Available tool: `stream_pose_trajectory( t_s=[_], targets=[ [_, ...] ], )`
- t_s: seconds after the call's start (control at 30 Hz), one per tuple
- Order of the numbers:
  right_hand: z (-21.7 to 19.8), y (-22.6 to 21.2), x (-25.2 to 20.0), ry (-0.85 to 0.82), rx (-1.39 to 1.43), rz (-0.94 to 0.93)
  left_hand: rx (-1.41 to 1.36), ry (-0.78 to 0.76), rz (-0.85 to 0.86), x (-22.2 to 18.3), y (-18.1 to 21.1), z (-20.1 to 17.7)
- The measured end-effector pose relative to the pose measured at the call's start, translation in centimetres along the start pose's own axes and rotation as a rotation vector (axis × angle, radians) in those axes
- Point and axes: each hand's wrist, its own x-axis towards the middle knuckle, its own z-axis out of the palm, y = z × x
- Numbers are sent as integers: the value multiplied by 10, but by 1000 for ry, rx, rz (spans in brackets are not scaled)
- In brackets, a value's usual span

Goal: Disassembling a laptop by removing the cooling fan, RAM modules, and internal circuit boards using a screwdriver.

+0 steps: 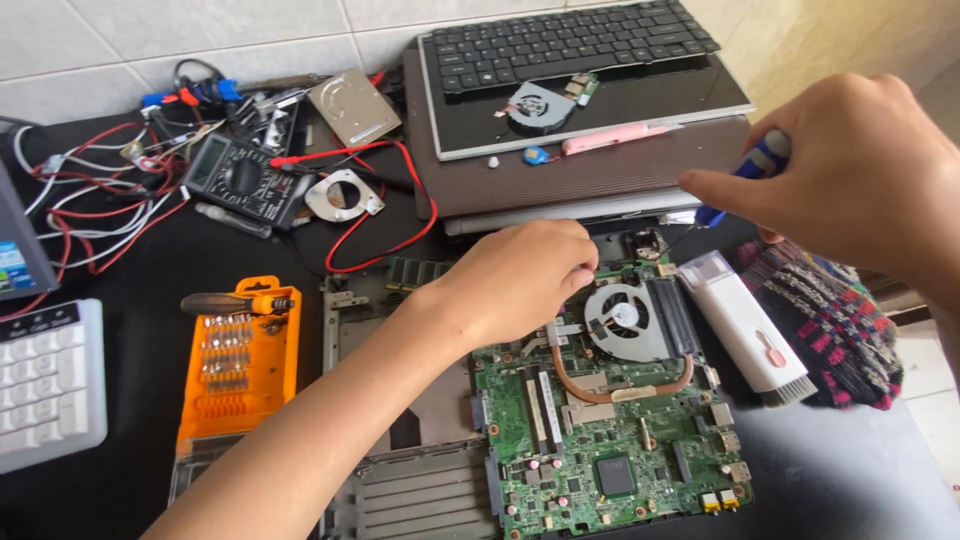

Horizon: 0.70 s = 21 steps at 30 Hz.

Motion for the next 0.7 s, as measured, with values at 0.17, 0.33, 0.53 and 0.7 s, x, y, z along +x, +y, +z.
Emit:
stream_pose_trajectory(
  t_s=[0.17,0.33,0.53,0.7],
  targets=[
    [-13,-31,-41,138,225,-107,-46,229,75,-40,19,-26],
    [-32,-83,-95,133,545,-216,-193,347,128,-86,43,-29],
    [-23,-98,-111,109,704,-494,-435,414,88,-129,52,-12],
    [-10,-83,-88,-16,819,-605,-536,571,144,-155,35,19]
  ],
)
